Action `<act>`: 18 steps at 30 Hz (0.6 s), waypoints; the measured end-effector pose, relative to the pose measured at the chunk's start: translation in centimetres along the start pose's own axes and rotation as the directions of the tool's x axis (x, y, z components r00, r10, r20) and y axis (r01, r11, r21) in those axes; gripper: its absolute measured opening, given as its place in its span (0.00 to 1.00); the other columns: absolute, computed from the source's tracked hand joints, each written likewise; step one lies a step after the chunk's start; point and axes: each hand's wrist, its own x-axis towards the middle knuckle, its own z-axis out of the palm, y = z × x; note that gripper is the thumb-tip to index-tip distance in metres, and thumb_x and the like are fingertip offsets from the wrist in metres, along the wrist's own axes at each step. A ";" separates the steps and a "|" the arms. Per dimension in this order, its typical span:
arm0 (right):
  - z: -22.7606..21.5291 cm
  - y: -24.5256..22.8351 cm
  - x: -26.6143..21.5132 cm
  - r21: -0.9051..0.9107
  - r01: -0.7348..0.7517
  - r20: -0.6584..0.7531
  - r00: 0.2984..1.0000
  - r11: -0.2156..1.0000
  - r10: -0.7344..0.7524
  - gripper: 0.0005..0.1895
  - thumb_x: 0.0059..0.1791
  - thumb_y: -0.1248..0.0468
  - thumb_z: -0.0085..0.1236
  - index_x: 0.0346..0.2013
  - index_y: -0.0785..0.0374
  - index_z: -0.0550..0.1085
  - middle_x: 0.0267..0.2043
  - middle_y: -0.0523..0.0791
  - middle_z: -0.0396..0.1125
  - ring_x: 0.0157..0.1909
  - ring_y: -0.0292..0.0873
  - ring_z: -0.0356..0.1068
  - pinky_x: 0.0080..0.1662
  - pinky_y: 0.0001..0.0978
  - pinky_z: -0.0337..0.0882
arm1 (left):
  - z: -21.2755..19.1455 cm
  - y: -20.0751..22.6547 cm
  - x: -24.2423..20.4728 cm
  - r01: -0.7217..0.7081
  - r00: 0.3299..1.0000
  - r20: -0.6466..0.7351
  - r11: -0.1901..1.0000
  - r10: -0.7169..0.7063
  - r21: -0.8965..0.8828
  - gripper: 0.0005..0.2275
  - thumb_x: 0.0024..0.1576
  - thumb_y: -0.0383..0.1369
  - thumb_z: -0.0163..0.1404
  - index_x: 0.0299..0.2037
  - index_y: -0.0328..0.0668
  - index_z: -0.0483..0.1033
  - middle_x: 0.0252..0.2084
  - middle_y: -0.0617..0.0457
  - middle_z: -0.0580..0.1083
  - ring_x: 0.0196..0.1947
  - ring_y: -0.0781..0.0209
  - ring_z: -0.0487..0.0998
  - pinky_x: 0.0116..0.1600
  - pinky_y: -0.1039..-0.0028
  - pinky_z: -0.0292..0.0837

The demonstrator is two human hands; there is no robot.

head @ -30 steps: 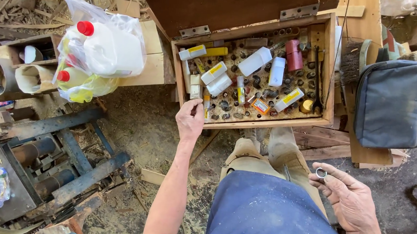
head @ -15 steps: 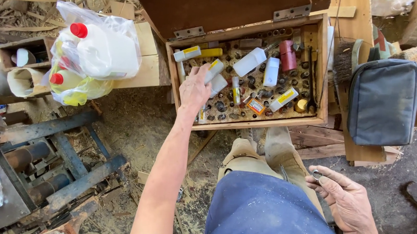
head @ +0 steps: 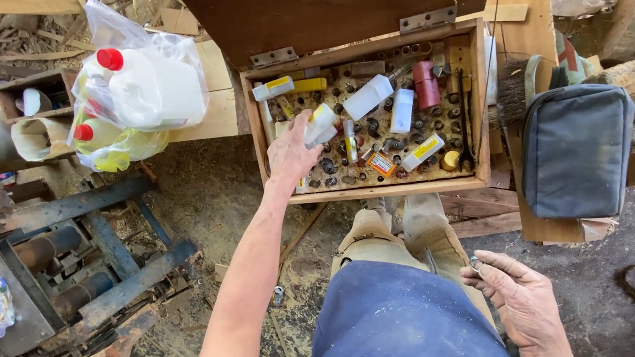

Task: Searching through various storage containers and boxes in a woodworking shop to find specific hardware components and fasteners.

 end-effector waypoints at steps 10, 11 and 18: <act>-1.5 1.1 1.4 -0.002 0.043 0.036 0.998 0.999 -0.043 0.12 0.49 0.78 0.55 0.48 0.79 0.75 0.35 0.68 0.71 0.37 0.65 0.74 0.48 0.52 0.77 | -5.3 0.5 -2.0 0.248 0.967 0.085 0.814 -0.240 -0.526 0.26 0.54 0.32 0.56 0.66 0.46 0.67 0.60 0.46 0.70 0.50 0.57 0.73 0.49 0.64 0.75; -1.7 1.3 1.6 -0.006 0.057 0.048 0.997 0.998 -0.057 0.12 0.50 0.78 0.55 0.48 0.78 0.76 0.34 0.67 0.71 0.37 0.64 0.74 0.47 0.51 0.77 | -5.9 0.5 -2.5 0.277 0.951 0.076 0.716 -0.300 -0.641 0.25 0.54 0.30 0.58 0.64 0.42 0.69 0.53 0.48 0.73 0.36 0.64 0.74 0.34 0.76 0.77; -1.2 1.4 2.3 0.019 0.055 0.066 0.996 0.998 -0.056 0.11 0.49 0.77 0.57 0.47 0.77 0.76 0.33 0.65 0.71 0.36 0.62 0.74 0.47 0.51 0.78 | -1.1 -2.8 -3.1 0.157 0.974 -0.067 0.853 -0.218 -0.498 0.24 0.55 0.34 0.58 0.62 0.43 0.70 0.59 0.45 0.73 0.54 0.53 0.74 0.50 0.64 0.82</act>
